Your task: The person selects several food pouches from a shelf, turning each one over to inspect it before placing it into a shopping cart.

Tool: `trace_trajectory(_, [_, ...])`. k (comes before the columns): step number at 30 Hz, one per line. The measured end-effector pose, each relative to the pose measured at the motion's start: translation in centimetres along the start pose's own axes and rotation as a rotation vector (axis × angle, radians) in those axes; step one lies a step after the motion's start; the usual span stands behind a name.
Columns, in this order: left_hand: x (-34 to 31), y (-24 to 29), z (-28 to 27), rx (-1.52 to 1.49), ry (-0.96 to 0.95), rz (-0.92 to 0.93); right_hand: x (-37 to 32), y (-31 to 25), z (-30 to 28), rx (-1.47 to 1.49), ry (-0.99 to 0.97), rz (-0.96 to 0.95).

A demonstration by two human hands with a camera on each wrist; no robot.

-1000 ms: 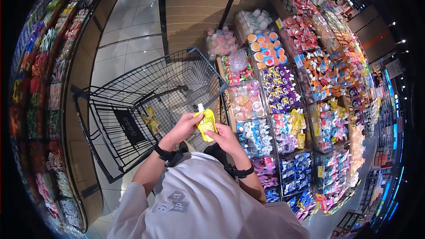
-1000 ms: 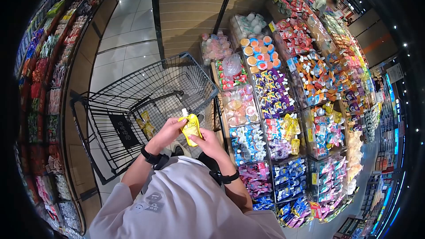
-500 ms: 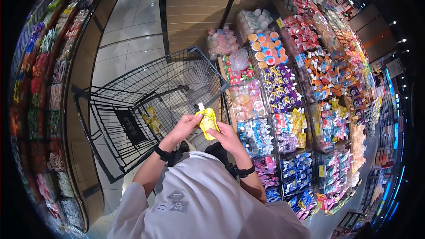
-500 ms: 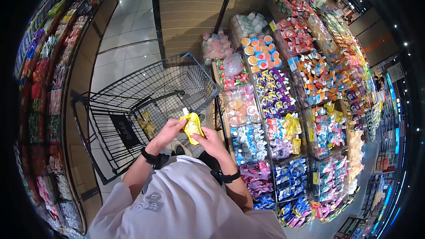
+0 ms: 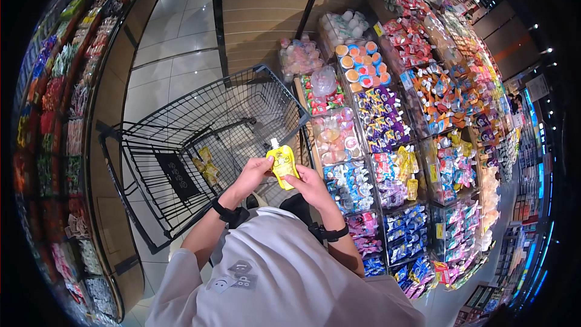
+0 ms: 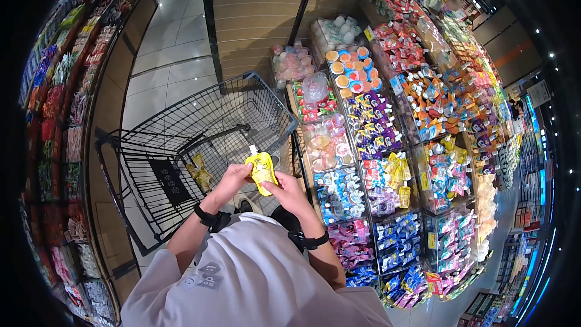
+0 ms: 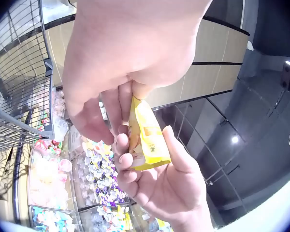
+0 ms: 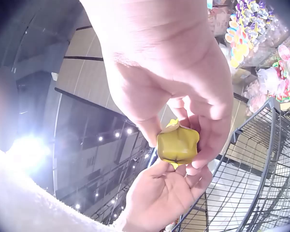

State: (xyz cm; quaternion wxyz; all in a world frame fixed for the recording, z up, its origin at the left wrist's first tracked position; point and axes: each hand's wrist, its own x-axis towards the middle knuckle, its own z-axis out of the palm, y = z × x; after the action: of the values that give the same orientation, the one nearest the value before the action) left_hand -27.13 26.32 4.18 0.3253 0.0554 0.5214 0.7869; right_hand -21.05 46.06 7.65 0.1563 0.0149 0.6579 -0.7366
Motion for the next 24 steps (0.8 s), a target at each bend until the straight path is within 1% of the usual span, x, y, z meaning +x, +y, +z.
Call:
trace_trajectory(4, [-0.5, 0.9, 0.3, -0.086, -0.005, 0.021, 0.1, -0.7, 0.2, 0.042, -0.022, 0.031])
trace_trajectory(8, [-0.1, -0.8, -0.5, -0.113, 0.002, 0.09, 0.4, -0.4, 0.3, 0.05, -0.053, 0.02])
trace_trajectory(10, [0.0, -0.9, -0.7, -0.065, -0.002, 0.125, 0.6, -0.3, 0.3, 0.044, -0.063, 0.006])
trace_trajectory(14, [-0.5, 0.5, -0.2, -0.102, -0.038, 0.088, 0.6, -0.4, 0.2, 0.053, -0.051, 0.029])
trace_trajectory(16, [-0.9, 1.4, 0.0, 0.107, -0.077, 0.012, 0.7, -0.3, 0.1, 0.057, -0.055, 0.051])
trace_trajectory(17, [-0.7, 0.8, -0.4, 0.107, -0.069, 0.013, 0.7, -0.2, 0.0, 0.037, -0.07, 0.054])
trace_trajectory(19, [-0.3, -0.5, -1.3, -0.004, -0.141, -0.039, 0.9, -0.2, 0.3, 0.019, -0.096, 0.06])
trace_trajectory(20, [-0.4, -0.7, -1.5, -0.091, -0.114, -0.07, 0.9, -0.4, 0.5, 0.013, -0.093, 0.083])
trace_trajectory(21, [-0.4, -0.8, -1.9, -0.092, -0.105, -0.07, 1.0, -0.4, 0.6, 0.006, -0.09, 0.106])
trace_trajectory(23, [-0.5, -0.6, -2.8, -0.272, -0.02, -0.107, 0.9, 0.2, 0.4, 0.005, -0.086, 0.098])
trace_trajectory(24, [-0.4, -0.8, -3.8, -0.289, 0.045, -0.082, 0.8, 0.2, 0.1, 0.002, -0.068, 0.093])
